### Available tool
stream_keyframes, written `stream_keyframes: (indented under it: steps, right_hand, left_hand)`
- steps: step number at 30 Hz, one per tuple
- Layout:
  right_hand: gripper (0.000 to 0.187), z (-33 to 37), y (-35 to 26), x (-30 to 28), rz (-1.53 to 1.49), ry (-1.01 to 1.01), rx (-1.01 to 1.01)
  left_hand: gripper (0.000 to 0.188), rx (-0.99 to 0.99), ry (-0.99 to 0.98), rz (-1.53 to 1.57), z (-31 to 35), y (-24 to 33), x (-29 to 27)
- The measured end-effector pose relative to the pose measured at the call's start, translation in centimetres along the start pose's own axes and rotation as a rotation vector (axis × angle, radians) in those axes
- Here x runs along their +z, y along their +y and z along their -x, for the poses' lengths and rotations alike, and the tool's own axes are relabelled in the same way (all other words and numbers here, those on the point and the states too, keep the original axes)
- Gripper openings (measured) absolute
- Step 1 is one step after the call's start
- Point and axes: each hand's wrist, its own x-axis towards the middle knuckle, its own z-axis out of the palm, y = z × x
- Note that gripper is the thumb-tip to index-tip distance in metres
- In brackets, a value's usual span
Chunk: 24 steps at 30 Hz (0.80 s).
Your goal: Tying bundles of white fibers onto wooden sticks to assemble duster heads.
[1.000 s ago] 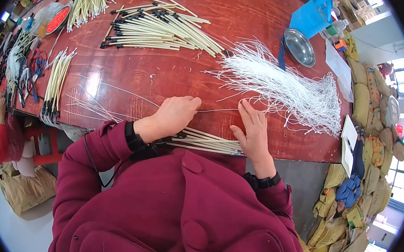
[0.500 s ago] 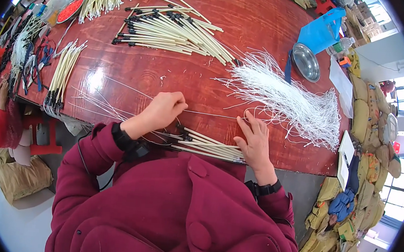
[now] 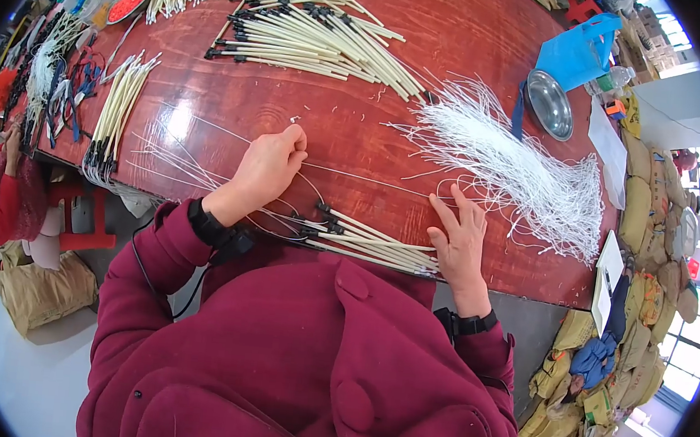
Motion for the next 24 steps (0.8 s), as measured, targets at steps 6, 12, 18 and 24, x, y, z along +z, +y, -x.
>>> stream_keyframes:
  steps: [6, 12, 18, 24]
  right_hand:
    - [0.054, 0.4, -0.1, 0.0, -0.009, 0.003, -0.013]
    - [0.054, 0.5, -0.3, 0.0, -0.004, 0.003, -0.005]
    - [0.054, 0.5, 0.1, 0.4, -0.038, -0.001, 0.017]
    - [0.053, 0.4, -0.3, 0.1, -0.052, -0.006, 0.012]
  left_hand:
    - [0.017, 0.005, 0.017, -0.206, 0.3, -0.2, 0.0]
    - [0.019, -0.007, -0.077, -0.442, -1.8, 1.9, -1.2]
    - [0.013, 0.479, -0.133, -0.477, -12.0, 6.8, 3.2]
    - [0.015, 0.693, -0.067, -0.533, -19.7, 6.9, 9.7]
